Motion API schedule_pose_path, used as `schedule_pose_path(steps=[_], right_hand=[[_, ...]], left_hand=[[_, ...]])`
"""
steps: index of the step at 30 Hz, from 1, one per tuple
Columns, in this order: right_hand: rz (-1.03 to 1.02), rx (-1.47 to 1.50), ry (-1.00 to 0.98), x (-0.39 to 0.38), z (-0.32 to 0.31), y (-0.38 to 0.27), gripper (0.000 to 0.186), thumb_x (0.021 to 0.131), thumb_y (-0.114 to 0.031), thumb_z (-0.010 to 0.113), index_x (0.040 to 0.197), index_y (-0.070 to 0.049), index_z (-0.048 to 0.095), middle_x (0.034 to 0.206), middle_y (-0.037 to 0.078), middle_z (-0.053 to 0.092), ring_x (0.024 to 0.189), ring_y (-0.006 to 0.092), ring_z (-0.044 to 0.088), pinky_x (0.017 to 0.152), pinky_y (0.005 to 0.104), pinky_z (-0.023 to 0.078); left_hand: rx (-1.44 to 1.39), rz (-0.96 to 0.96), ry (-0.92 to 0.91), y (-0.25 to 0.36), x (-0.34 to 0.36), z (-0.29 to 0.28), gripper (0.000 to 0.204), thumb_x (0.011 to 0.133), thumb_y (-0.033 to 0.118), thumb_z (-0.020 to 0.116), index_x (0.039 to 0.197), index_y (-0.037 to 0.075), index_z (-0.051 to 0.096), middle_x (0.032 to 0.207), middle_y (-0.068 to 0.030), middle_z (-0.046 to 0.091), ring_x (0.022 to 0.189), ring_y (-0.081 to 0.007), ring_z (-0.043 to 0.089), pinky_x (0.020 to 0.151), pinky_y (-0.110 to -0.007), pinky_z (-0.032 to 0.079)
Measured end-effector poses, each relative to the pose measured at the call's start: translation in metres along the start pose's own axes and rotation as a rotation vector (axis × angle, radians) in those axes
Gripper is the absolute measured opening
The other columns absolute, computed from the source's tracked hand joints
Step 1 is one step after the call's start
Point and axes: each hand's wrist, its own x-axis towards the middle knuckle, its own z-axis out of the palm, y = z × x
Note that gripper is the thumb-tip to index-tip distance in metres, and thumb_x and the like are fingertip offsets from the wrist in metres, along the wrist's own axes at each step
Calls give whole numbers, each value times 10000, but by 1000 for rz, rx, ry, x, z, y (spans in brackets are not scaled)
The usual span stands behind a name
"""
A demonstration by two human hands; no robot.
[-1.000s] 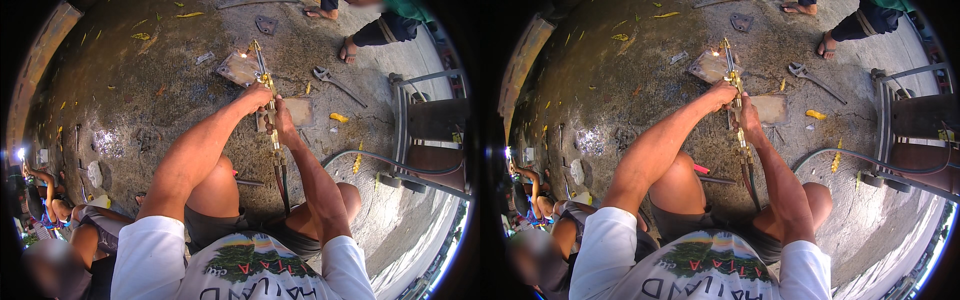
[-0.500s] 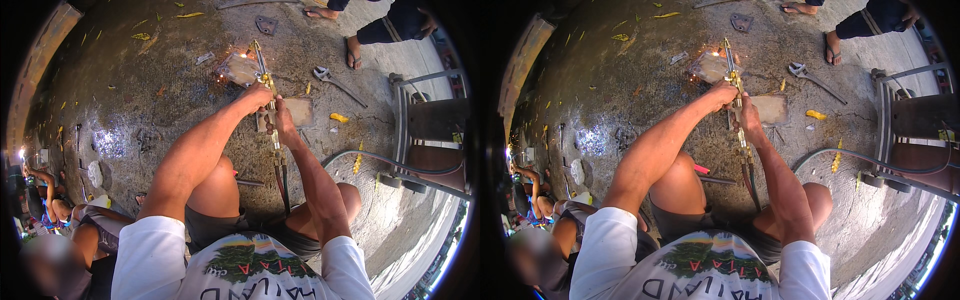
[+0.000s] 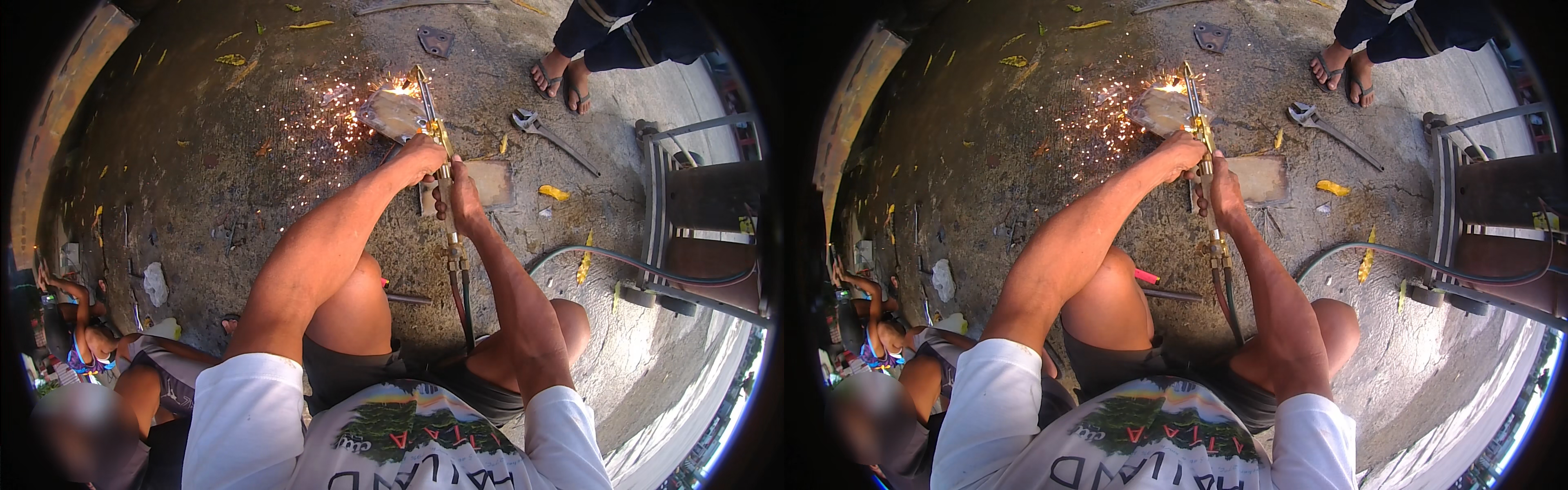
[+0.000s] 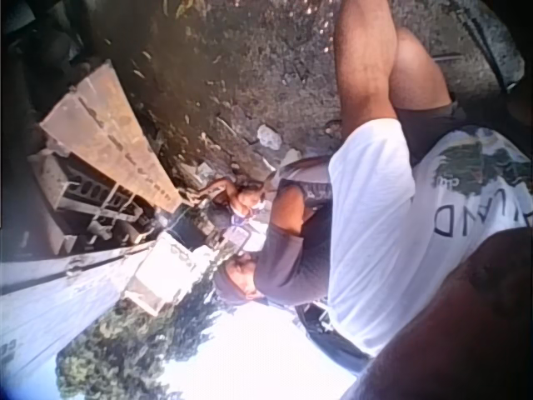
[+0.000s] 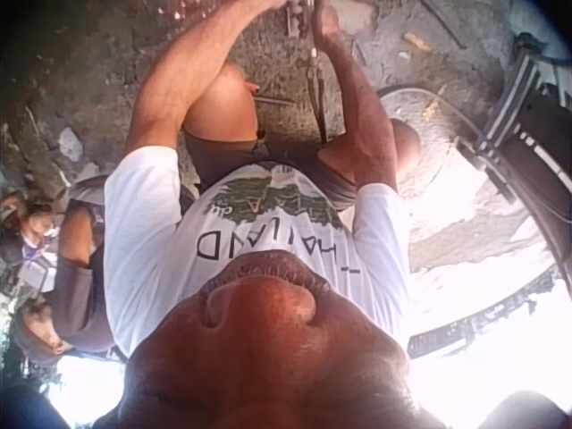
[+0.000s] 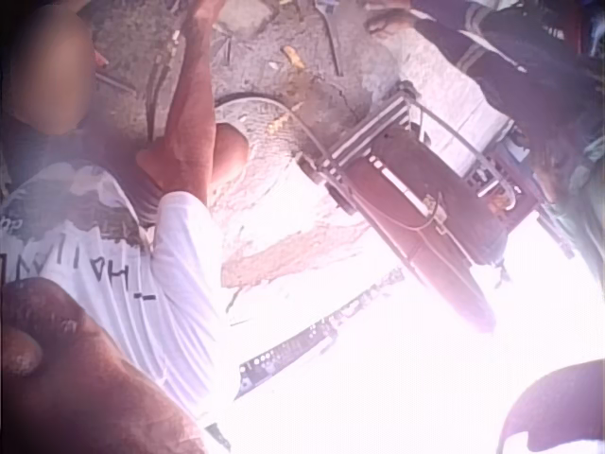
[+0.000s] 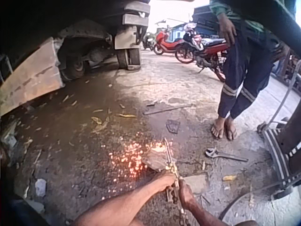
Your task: The person uses a welding torch to heat and cut a metal plate on the ground. They ignite the torch, apply the flame to the metal, and then cool the heated area with water.
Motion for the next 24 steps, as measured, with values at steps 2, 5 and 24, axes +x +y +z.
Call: schedule_pose_path(steps=[2,5,24], right_hand=[[1,1,1,0,0,0,574,986,-667,299,986,-115,456,676,25,480,494,143,439,456,325,378],[-5,2,5,0,-1,1,576,983,-671,308,983,-114,455,670,25,478,492,144,441,454,326,379],[-11,-4,25,-6,4,-4,593,1004,-621,296,961,-73,517,661,21,476,499,141,437,466,346,381]], left_hand=[[2,0,5,2,-2,0,175,931,135,535,860,10,634,748,-70,606,579,-161,551,406,-305,438],[12,24,12,7,-9,2,165,931,130,532,868,16,634,753,-72,609,588,-161,555,400,-304,437],[-68,-9,17,6,-6,3,144,937,98,525,862,27,626,721,-67,572,572,-163,525,399,-315,404]])
